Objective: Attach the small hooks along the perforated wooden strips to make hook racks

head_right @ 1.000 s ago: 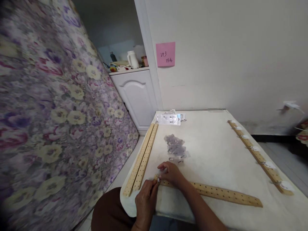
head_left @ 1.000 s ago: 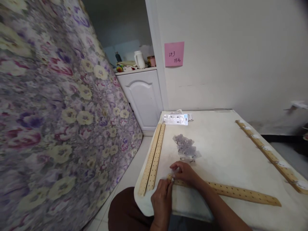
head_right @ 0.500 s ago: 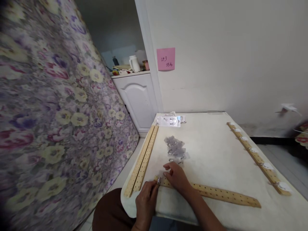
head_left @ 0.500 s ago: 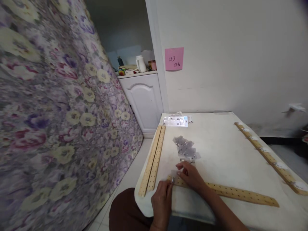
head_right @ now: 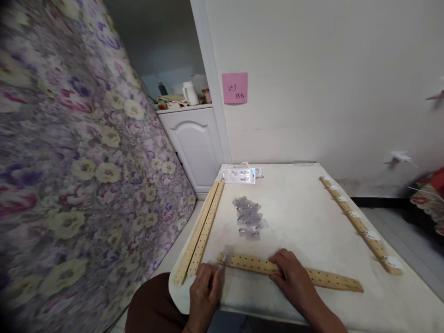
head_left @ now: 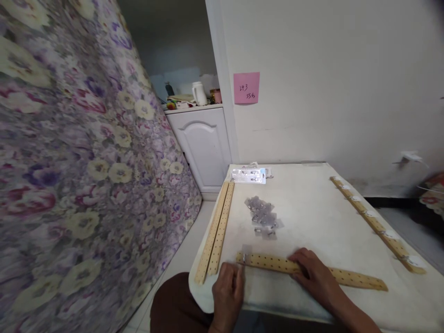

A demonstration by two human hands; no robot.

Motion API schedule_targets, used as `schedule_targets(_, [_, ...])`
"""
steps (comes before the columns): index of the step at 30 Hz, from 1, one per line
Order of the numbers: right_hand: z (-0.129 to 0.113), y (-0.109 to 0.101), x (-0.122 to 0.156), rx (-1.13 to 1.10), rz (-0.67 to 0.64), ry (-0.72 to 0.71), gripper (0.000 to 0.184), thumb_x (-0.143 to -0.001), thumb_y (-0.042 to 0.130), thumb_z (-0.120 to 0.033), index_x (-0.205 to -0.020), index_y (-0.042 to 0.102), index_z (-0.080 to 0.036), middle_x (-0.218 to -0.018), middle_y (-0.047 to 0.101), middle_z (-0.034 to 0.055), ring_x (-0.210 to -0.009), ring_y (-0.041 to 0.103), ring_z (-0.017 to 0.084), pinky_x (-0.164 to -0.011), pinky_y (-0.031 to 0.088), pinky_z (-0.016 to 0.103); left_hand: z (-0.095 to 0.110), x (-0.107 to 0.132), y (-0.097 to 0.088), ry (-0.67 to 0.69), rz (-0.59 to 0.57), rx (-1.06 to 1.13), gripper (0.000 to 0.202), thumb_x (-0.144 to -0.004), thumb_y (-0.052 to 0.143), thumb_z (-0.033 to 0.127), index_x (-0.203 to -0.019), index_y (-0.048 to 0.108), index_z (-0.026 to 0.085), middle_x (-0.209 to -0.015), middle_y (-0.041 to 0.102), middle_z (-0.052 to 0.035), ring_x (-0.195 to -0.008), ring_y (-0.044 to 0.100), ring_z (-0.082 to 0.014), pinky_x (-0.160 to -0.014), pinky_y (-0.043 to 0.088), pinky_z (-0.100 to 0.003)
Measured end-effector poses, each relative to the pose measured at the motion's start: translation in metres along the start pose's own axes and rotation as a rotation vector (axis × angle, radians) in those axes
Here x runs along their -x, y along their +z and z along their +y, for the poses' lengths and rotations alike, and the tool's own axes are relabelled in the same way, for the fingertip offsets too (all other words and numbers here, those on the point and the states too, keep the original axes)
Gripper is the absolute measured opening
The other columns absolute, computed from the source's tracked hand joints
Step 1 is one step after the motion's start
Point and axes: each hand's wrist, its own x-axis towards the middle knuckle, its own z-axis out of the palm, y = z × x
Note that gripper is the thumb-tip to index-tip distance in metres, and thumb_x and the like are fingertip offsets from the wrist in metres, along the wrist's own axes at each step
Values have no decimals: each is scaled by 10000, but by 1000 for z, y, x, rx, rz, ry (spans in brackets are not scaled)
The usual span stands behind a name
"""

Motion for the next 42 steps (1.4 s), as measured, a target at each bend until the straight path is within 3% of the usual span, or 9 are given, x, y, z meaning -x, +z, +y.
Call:
schedule_targets(14, [-21, 19, -34, 15, 38, 1, 276, -688, 592, -162, -957, 624, -213, -984, 607, 67, -959, 524, 242, -842, 420, 352, -8, 5, 4, 39, -20, -39, 222, -898, 446, 182, -682, 409, 216, -678, 429, 23, -624, 474, -107, -591, 367, -224])
schedule_targets(23, [-16, 22, -38, -59, 70, 1, 266, -718, 580, -213, -982, 613, -220, -983, 609, 64, -934, 545, 235, -824, 436, 348, -12, 4, 7, 38, -36, -47, 219, -903, 451, 201, -686, 424, 218, -676, 438, 23, -616, 481, -107, -589, 380, -220])
schedule_targets(26, [-11, 18, -52, -75, 147, 33, 213, -796, 499, -257, -970, 611, -205, -915, 618, 58, -830, 572, 207, -758, 455, 327, -11, 4, 6, 43, -20, -49, 215, -899, 459, 214, -685, 436, 218, -676, 453, 20, -620, 492, -110, -596, 390, -217])
schedule_targets(29, [-7, 17, -71, -42, 235, 34, 235, -821, 444, -236, -968, 622, -195, -903, 619, 57, -846, 580, 202, -786, 449, 328, -9, 3, 5, 50, -6, -48, 231, -895, 463, 216, -667, 429, 217, -666, 451, 21, -607, 495, -107, -588, 391, -213])
schedule_targets(33, [-7, 23, -89, -4, 226, 23, 248, -818, 445, -221, -988, 626, -210, -935, 606, 51, -872, 579, 192, -796, 439, 309, -9, 2, 5, 51, 4, -53, 228, -894, 459, 216, -666, 441, 216, -660, 461, 22, -593, 506, -103, -576, 397, -203])
schedule_targets(42, [-8, 22, -85, -52, 227, 23, 154, -786, 468, -203, -809, 621, -199, -828, 599, 42, -748, 567, 178, -703, 429, 289, -7, 0, 6, 81, 32, -59, 215, -894, 457, 220, -680, 452, 221, -654, 471, 20, -589, 505, -105, -569, 412, -200])
